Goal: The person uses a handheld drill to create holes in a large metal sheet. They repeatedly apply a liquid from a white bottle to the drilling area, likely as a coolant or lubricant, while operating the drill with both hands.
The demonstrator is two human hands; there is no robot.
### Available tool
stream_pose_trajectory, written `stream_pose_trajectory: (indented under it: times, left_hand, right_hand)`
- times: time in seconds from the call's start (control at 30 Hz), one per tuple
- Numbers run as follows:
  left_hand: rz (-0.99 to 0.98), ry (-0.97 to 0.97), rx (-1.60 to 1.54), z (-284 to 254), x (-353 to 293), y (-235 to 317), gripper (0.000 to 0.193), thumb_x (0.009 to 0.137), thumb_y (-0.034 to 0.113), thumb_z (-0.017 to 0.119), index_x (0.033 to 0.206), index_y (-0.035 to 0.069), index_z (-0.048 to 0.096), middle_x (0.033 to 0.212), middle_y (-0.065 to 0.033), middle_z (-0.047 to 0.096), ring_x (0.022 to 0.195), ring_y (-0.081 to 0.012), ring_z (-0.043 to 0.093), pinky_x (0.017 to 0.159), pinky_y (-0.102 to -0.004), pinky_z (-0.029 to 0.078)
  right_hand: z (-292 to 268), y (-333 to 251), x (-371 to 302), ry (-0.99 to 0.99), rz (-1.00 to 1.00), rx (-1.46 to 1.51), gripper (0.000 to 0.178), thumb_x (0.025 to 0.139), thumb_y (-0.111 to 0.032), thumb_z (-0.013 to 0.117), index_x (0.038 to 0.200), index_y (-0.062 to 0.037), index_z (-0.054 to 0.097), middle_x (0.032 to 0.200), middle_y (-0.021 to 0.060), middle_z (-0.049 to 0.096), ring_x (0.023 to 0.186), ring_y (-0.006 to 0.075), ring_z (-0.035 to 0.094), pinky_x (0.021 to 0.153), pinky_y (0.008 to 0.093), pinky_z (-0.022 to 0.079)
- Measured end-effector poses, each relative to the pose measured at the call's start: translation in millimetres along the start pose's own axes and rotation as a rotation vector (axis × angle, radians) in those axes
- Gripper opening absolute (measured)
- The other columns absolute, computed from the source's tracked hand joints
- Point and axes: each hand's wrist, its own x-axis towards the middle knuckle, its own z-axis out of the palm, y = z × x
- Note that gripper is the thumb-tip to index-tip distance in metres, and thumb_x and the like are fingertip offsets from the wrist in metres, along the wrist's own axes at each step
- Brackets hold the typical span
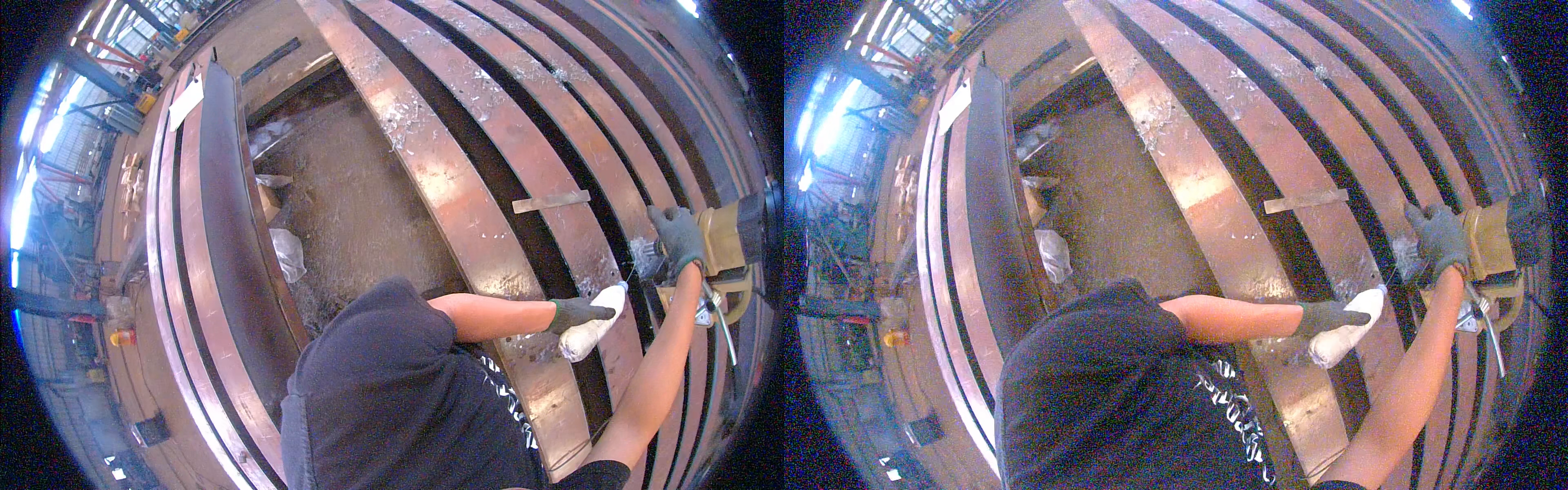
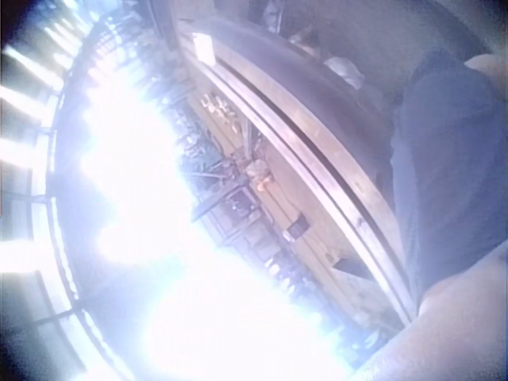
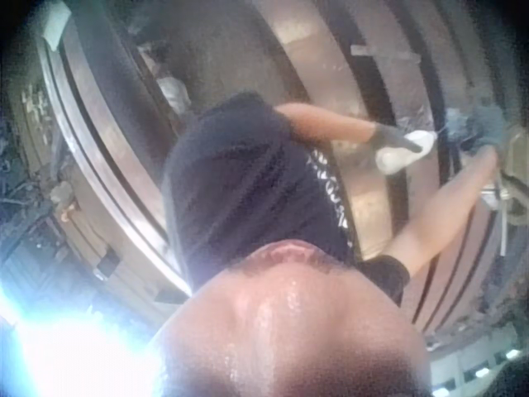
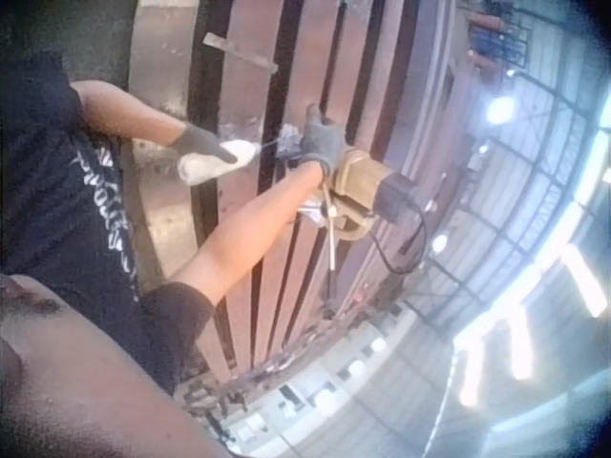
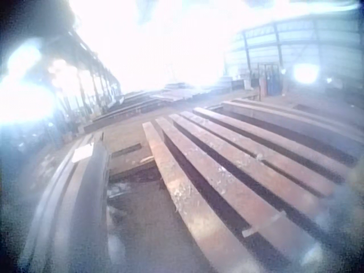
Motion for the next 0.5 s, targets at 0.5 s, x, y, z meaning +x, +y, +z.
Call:
stream_pose_trajectory:
  times: [0.5]
  left_hand:
    - [-0.019,0.008,0.108,8.0,-16.6,14.6,0.057,0.095,0.052,0.071,0.129,0.007,0.066,0.117,-0.0062,0.073,0.101,-0.0171,0.068,0.094,-0.0331,0.053]
  right_hand:
    - [7.4,5.0,1.3,0.046,-0.03,0.014,0.067,0.09,-0.062,0.065,0.093,0.0045,0.075,0.096,0.0299,0.073,0.092,0.0461,0.071,0.082,0.0521,0.052]
